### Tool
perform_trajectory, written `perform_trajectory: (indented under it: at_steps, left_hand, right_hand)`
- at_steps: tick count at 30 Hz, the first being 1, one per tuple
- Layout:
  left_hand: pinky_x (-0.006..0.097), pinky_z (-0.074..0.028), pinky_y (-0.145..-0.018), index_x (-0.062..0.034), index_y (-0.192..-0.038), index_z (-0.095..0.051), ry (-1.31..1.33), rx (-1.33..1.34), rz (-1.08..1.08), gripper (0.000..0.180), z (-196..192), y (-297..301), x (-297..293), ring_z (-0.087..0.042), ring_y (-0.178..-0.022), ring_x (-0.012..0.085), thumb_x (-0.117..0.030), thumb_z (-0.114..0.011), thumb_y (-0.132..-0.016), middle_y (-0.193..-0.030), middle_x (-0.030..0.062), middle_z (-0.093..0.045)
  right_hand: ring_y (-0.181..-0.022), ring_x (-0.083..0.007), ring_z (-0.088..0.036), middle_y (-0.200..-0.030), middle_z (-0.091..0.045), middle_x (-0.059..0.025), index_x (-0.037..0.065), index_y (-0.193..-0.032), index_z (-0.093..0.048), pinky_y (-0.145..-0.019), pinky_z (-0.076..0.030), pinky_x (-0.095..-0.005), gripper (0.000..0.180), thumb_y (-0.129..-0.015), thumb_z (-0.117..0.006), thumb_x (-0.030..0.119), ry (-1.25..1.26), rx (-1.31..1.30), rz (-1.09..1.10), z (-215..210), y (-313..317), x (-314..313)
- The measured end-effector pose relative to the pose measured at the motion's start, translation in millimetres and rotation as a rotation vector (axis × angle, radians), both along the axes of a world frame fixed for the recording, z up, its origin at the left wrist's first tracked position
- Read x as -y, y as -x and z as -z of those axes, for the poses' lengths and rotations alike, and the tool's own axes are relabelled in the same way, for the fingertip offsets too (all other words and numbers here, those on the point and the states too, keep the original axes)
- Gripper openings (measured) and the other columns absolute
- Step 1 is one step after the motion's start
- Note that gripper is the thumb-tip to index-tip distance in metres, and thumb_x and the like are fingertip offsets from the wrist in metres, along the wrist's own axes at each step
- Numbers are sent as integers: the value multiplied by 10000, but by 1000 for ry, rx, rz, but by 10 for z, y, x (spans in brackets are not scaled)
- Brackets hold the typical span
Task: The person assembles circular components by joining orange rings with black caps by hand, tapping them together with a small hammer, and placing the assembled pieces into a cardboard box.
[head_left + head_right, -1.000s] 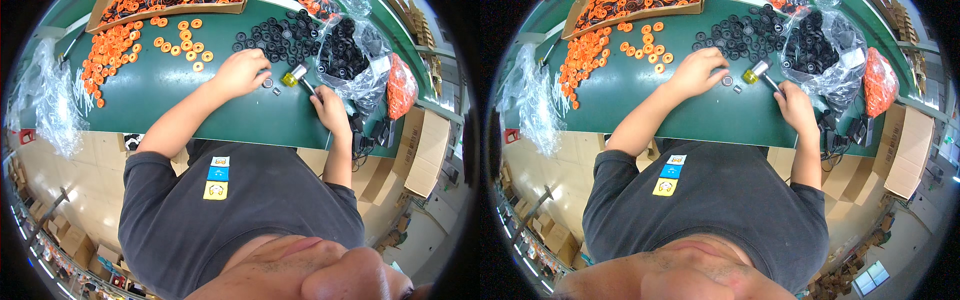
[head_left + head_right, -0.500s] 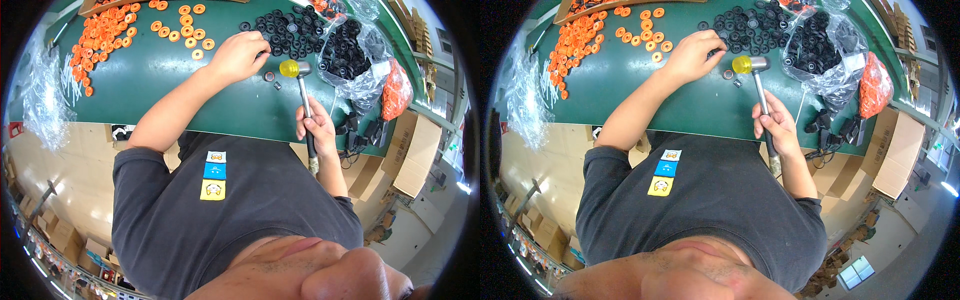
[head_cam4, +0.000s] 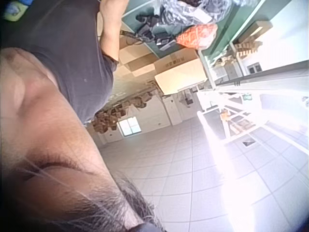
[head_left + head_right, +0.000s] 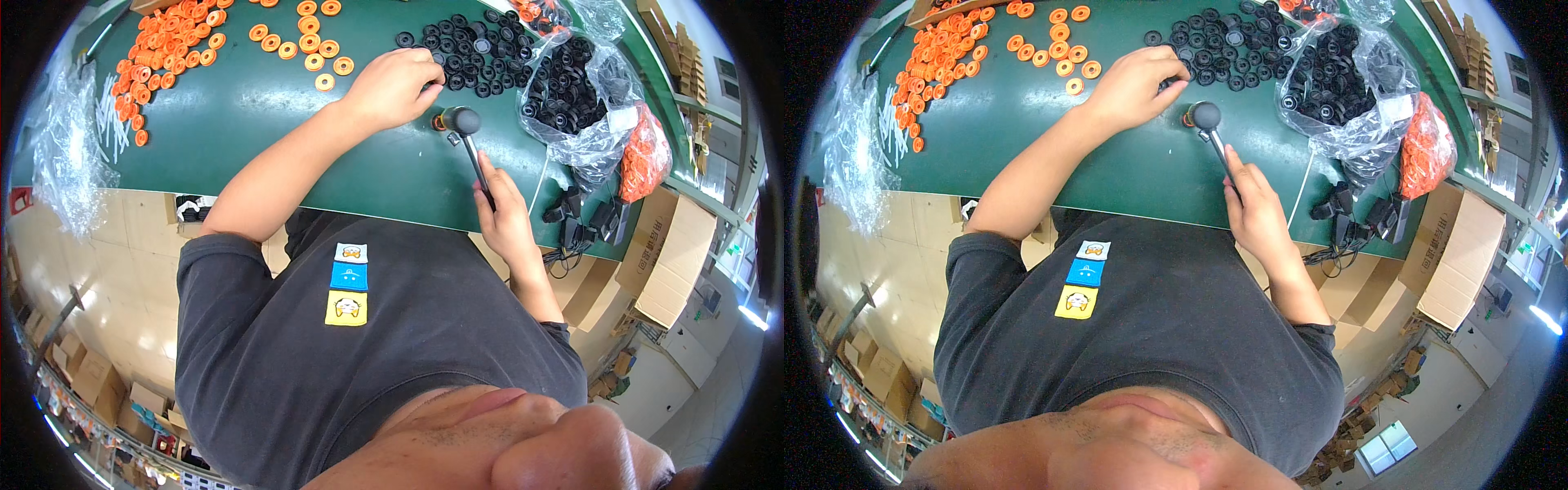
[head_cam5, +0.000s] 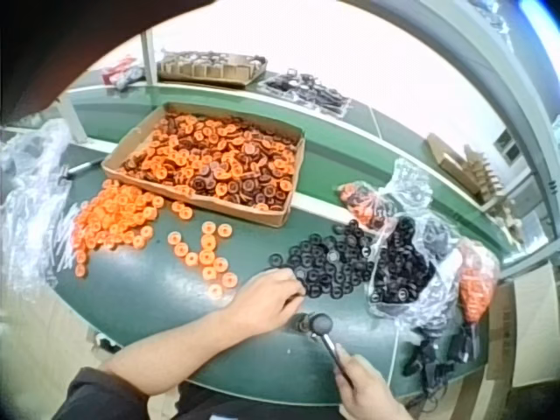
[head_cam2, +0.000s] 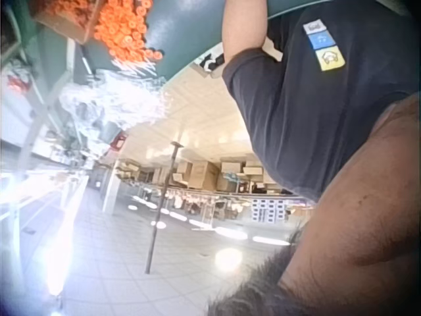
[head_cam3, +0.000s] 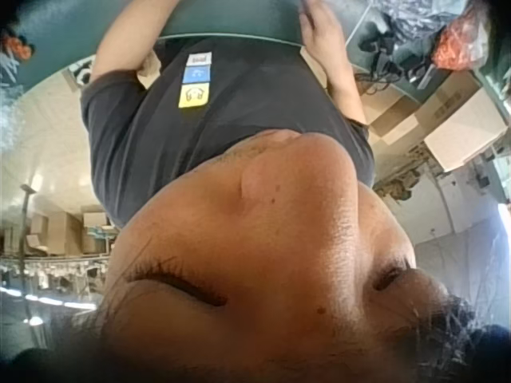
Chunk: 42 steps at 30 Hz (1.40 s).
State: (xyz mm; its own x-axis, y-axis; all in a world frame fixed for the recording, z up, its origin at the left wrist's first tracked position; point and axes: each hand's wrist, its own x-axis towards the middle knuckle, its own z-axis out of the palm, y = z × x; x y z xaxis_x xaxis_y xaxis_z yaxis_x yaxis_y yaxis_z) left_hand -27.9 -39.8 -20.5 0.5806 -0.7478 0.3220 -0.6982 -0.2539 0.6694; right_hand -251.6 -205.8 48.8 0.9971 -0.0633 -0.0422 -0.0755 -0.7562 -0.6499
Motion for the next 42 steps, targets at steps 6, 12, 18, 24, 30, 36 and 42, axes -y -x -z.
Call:
perform_trajectory:
  at_steps: [6,12,18,24,30,36,42]
  left_hand:
    - [438,-521,-824,-56,-965,-696,13,9,-1,137,-2,-9,1,-638,-939,319,-167,-671,-889,-935,100,-636]
    - [437,-521,-819,-52,-954,-694,21,0,-12,134,3,-8,1,-636,-936,323,-163,-676,-881,-927,104,-634]
    - [435,-523,-824,-52,-952,-695,23,18,-34,133,9,-32,-10,-637,-941,323,-161,-675,-879,-933,106,-640]
    - [437,-523,-835,-52,-955,-697,18,10,-39,135,15,-35,-10,-638,-949,323,-163,-666,-883,-948,109,-648]
    - [437,-525,-837,-53,-953,-699,4,21,-50,134,3,-46,-13,-641,-958,324,-159,-660,-883,-960,112,-654]
    - [442,-527,-838,-47,-967,-700,21,21,-33,139,25,-60,-20,-641,-955,328,-124,-653,-862,-966,116,-655]
    - [428,-504,-875,-36,-973,-707,36,34,249,194,-73,-39,-56,-616,-975,313,-111,-687,-795,-962,97,-639]
  right_hand:
    - [-822,-285,-607,-918,-579,-155,9,-1462,-488,-776,-507,-333,555,-922,-600,-54,-80,-35,76,-61,-34,-14]
    - [-802,-252,-605,-931,-593,-146,23,-1470,-484,-757,-498,-327,567,-921,-614,-38,-20,-97,11,45,-111,8]
    - [-789,-255,-594,-898,-581,-137,21,-1462,-492,-751,-496,-329,562,-918,-616,-43,-111,-17,38,-42,-72,-50]
    - [-779,-259,-586,-888,-573,-139,16,-1457,-498,-750,-494,-327,555,-917,-616,-44,-103,-73,27,86,-71,-65]
    - [-777,-280,-591,-881,-565,-153,4,-1439,-514,-753,-495,-337,544,-907,-616,-49,-140,-44,42,9,-36,-50]
    - [-778,-251,-597,-898,-595,-131,2,-1430,-527,-750,-497,-330,544,-897,-622,-52,-105,-95,12,44,8,-40]
    - [-785,-141,-560,-945,-613,-71,5,-1442,-522,-728,-465,-257,556,-898,-604,-81,-150,-1,50,158,90,32]
